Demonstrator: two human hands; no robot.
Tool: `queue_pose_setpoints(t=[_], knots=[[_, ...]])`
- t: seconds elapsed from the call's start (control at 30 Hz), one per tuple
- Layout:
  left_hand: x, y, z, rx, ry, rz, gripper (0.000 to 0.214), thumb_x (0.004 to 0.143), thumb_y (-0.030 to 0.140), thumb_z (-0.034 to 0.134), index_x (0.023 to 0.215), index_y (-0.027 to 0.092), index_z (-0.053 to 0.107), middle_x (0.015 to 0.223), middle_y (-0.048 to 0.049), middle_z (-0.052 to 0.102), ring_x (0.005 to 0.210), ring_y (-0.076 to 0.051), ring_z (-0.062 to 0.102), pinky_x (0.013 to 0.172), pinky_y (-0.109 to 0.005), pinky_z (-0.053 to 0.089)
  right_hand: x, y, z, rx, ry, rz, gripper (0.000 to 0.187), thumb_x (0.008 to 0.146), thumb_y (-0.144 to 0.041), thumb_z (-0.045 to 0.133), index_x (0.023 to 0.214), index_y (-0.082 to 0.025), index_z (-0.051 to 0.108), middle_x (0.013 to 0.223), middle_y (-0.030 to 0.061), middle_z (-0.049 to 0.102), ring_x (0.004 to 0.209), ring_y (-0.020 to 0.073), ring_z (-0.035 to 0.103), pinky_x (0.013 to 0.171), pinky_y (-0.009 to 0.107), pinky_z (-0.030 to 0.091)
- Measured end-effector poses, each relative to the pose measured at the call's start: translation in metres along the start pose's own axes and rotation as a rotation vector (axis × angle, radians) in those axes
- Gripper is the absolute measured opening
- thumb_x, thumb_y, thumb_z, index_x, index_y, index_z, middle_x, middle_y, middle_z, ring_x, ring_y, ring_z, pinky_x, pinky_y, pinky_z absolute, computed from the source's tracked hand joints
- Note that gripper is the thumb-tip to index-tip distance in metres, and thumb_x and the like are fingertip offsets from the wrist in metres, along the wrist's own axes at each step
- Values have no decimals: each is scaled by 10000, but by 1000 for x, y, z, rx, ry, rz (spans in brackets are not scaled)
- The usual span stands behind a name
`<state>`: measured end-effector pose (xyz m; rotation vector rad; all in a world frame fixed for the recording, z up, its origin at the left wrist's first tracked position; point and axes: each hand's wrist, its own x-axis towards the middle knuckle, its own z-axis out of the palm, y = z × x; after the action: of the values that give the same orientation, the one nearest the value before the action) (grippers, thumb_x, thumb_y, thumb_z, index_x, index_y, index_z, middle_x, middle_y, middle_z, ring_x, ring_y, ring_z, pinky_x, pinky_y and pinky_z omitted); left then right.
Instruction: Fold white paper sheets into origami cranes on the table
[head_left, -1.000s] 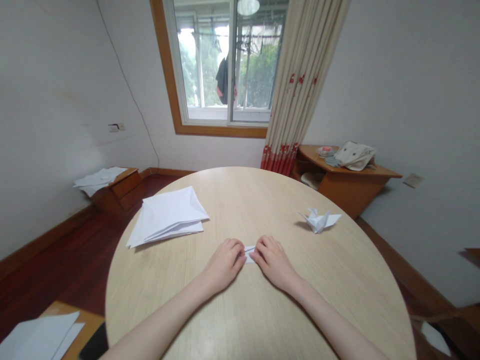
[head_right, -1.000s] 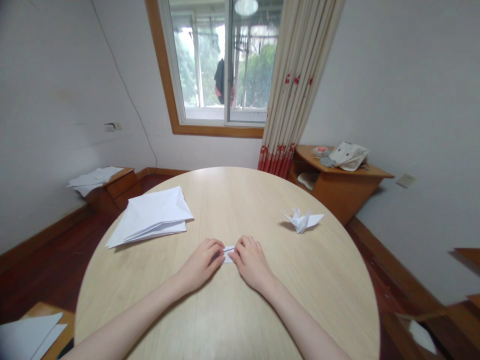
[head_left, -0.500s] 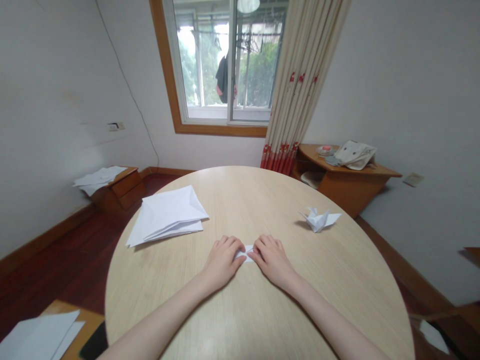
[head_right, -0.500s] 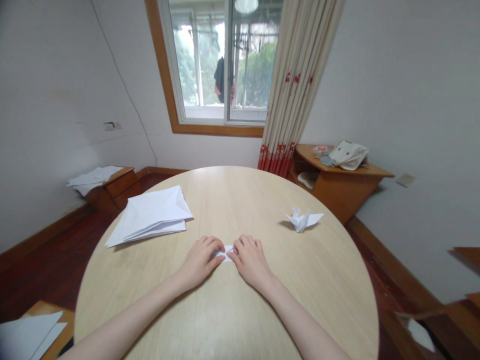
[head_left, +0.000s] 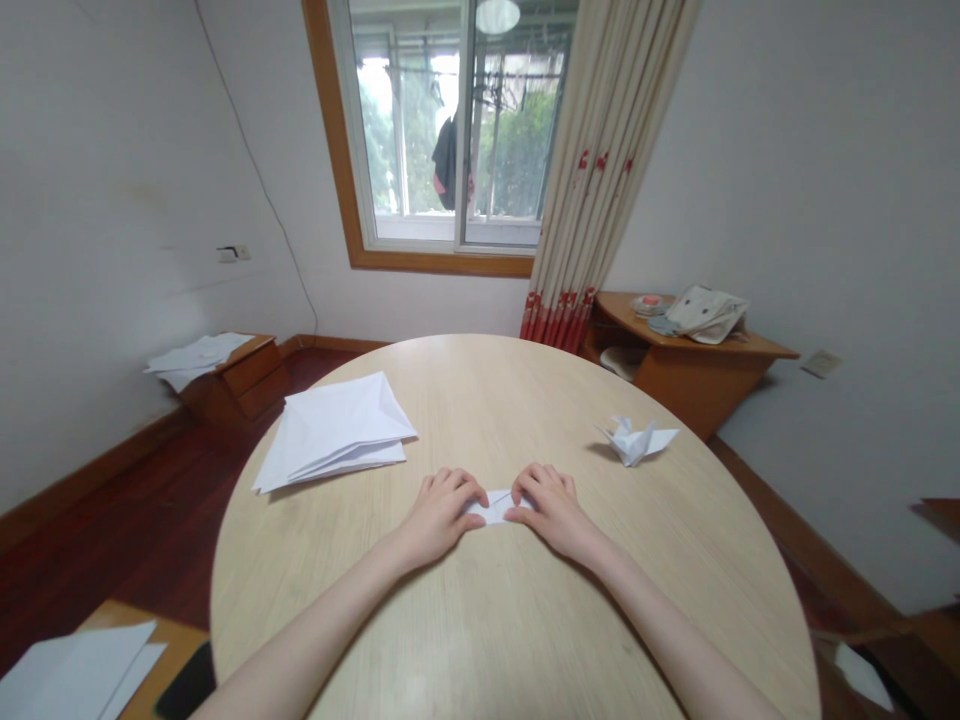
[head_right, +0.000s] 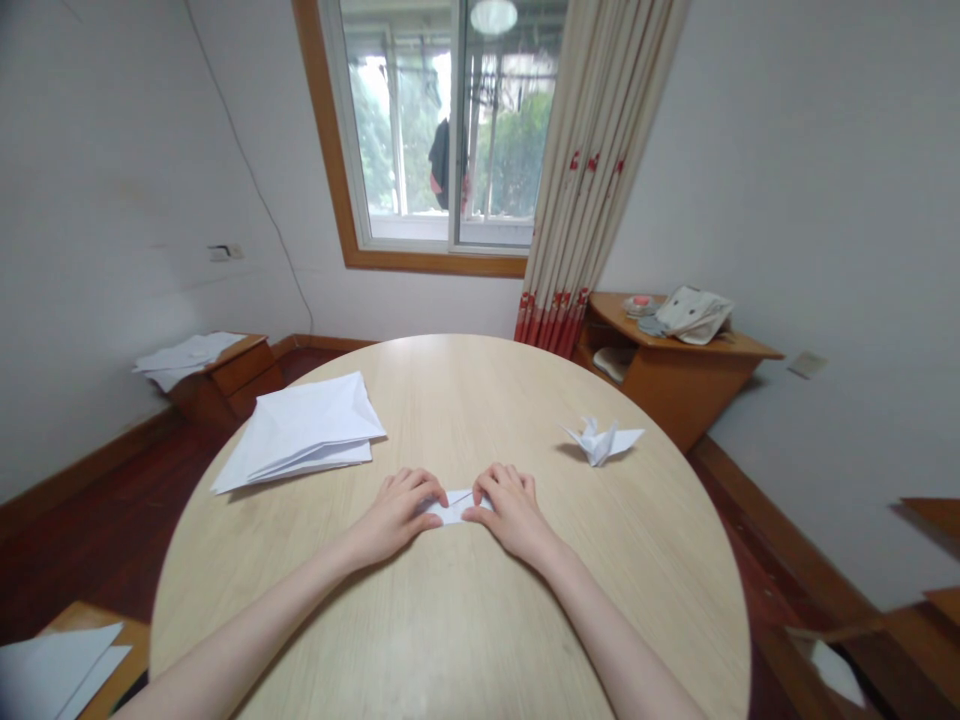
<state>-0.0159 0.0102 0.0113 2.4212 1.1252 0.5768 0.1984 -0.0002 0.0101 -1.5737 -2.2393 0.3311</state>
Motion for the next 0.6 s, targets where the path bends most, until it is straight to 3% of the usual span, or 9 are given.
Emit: queue_pose_setpoints(t=[0.23,0.37,0.6], knots=[[1,-9,-8,-20,-69,95,176,868,255,624,1043,255,607,1094,-30,568,1059,-220,471,913,-368,340,2,11,-3,22,-40,11,164,785,-317,698,814,-227,564,956,17,572,997,235,491,856,393,307],[2,-13,-8,-105,-44,153,172,860,263,631,1030,234,628,1084,-49,593,1058,-220,500,940,-372,377,2,14,-4,52,-32,4,165,779,-308,699,823,-227,563,955,23,568,978,235,491,863,404,327],[1,-15,0,-151,-17,209,196,863,177,607,1054,187,651,1146,-81,639,1072,-201,571,949,-327,439,2,10,-2,236,9,-195,131,805,-168,626,915,-233,597,1009,40,580,1018,214,506,902,374,396]])
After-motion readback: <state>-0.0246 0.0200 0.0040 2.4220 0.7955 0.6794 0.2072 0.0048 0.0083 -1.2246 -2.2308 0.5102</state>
